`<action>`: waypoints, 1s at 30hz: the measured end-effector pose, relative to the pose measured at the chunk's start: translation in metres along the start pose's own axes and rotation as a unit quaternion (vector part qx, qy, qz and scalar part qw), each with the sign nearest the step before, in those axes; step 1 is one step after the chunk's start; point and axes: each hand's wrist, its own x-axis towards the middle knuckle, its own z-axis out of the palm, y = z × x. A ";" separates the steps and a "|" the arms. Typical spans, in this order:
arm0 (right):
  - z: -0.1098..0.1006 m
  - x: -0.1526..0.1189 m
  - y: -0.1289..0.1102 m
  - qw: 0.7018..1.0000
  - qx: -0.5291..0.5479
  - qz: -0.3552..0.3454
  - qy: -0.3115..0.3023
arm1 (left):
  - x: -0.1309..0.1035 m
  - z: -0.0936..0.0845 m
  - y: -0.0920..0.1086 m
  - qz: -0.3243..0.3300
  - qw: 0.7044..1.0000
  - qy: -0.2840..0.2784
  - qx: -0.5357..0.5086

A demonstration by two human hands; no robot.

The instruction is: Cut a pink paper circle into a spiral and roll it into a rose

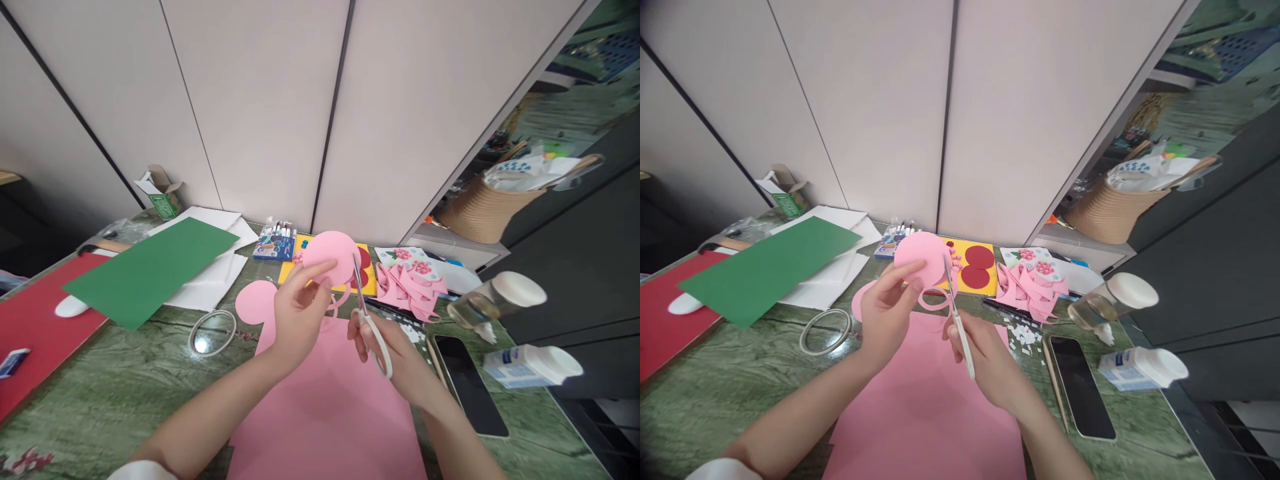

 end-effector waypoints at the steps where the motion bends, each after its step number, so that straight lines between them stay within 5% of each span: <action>1: 0.000 0.000 0.000 1.000 -0.001 -0.002 0.000 | 0.000 0.000 0.000 0.001 1.000 0.002 0.001; 30: -0.001 0.000 0.003 0.999 0.031 -0.010 -0.006 | 0.000 -0.001 -0.001 -0.008 1.000 -0.024 -0.017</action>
